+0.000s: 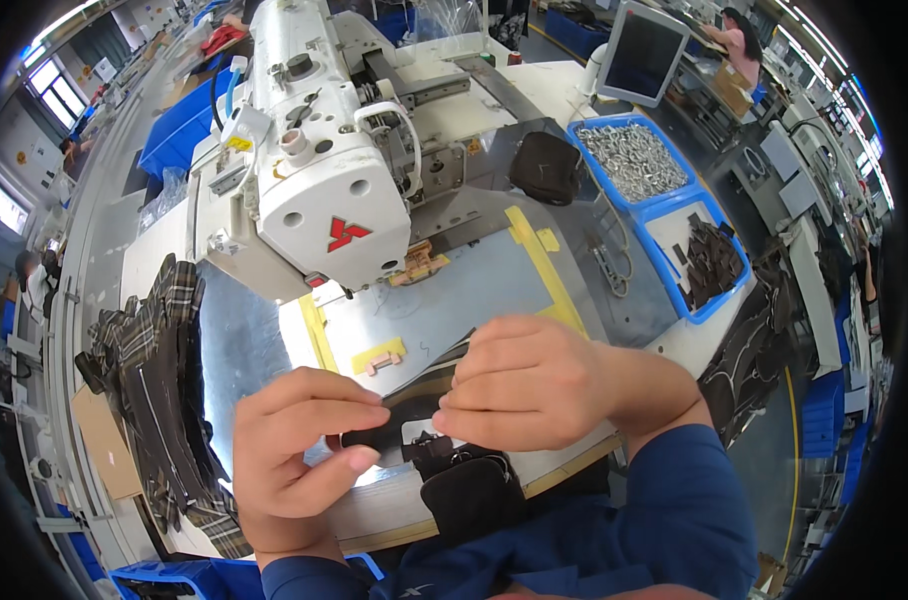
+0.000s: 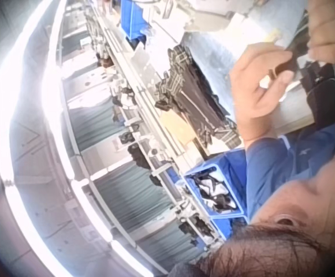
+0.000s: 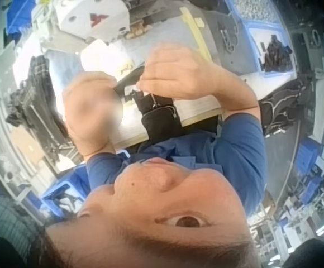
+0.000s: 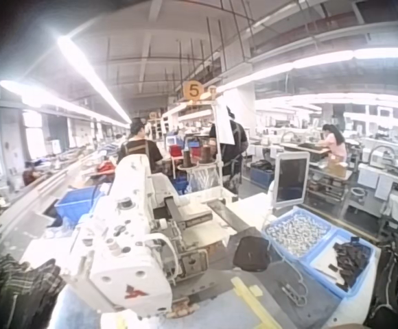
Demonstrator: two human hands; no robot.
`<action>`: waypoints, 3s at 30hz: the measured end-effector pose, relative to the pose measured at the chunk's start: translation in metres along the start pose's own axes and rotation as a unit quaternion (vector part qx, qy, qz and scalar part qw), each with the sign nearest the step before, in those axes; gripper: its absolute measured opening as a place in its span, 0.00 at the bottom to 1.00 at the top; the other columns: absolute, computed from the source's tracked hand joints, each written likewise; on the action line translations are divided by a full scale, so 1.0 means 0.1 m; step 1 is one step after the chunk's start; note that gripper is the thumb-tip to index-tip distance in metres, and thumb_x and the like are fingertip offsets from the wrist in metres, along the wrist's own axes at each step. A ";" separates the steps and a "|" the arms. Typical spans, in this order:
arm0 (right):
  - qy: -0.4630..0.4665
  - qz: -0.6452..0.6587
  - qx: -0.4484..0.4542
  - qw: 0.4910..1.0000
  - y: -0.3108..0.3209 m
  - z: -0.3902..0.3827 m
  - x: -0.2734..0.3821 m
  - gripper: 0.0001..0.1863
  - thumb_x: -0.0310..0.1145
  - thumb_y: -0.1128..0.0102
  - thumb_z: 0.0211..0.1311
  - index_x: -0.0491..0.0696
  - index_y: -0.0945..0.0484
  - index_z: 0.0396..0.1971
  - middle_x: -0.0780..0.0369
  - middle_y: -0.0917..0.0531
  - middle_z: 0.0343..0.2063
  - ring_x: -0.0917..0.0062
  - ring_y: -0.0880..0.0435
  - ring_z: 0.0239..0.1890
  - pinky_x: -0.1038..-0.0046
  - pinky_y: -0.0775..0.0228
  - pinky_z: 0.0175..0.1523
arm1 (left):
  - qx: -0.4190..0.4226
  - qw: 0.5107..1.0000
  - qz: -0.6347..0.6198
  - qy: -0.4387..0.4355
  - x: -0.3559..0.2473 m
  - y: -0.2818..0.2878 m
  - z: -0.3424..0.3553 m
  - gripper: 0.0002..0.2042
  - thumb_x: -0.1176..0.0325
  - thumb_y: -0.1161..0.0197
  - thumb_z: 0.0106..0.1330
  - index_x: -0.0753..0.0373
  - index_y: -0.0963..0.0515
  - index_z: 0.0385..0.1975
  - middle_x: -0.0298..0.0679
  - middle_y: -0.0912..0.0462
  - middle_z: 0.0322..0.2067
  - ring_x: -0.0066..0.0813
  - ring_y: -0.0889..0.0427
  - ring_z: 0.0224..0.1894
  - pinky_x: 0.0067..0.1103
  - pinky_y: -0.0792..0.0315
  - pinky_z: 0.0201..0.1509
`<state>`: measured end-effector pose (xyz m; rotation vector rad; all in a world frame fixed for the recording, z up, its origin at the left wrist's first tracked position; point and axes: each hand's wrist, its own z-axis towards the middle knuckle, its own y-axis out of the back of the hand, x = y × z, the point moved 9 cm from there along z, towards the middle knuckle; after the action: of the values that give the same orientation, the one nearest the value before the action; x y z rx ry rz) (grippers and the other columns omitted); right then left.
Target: The person sews zippers onto small fabric pouches using an industrial sewing machine. They align the zipper with the pouch edge, feed it through the machine, and then trim excess thread. The person handles multiple pouches, including plaid and solid black ones, and places finished items into a blue bin.
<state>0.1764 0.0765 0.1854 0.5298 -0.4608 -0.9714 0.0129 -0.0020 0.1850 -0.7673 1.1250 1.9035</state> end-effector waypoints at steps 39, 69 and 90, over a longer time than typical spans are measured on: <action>0.015 -0.001 0.011 1.000 -0.04 0.03 0.08 0.08 0.28 0.29 0.54 0.43 0.14 0.34 0.62 0.16 0.30 0.74 0.17 0.33 0.71 0.26 0.37 | -0.068 0.940 0.236 -0.238 -0.40 -0.23 -0.11 0.07 0.74 0.27 0.42 0.60 0.14 0.23 0.37 0.13 0.33 0.34 0.14 0.31 0.26 0.24 0.32; -0.367 0.215 -0.023 0.905 -0.16 -0.33 -0.71 0.07 0.24 0.26 0.57 0.44 0.12 0.36 0.60 0.12 0.32 0.72 0.14 0.32 0.72 0.26 0.37 | 0.006 0.904 -0.413 0.110 0.75 -0.47 0.04 0.25 0.64 0.21 0.56 0.77 0.16 0.49 0.49 0.13 0.50 0.34 0.14 0.49 0.25 0.21 0.50; -0.328 0.204 0.040 0.922 -0.19 -0.25 -0.65 0.05 0.25 0.27 0.60 0.45 0.13 0.35 0.60 0.12 0.33 0.70 0.13 0.33 0.72 0.23 0.38 | -0.014 0.984 -0.142 0.107 0.70 -0.56 -0.01 0.06 0.78 0.22 0.59 0.66 0.12 0.35 0.40 0.11 0.29 0.23 0.16 0.29 0.19 0.26 0.33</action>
<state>0.1472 0.1292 0.1465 0.1489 -1.1686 -0.7064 0.0250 0.0365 0.1049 -1.1078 1.0534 1.6283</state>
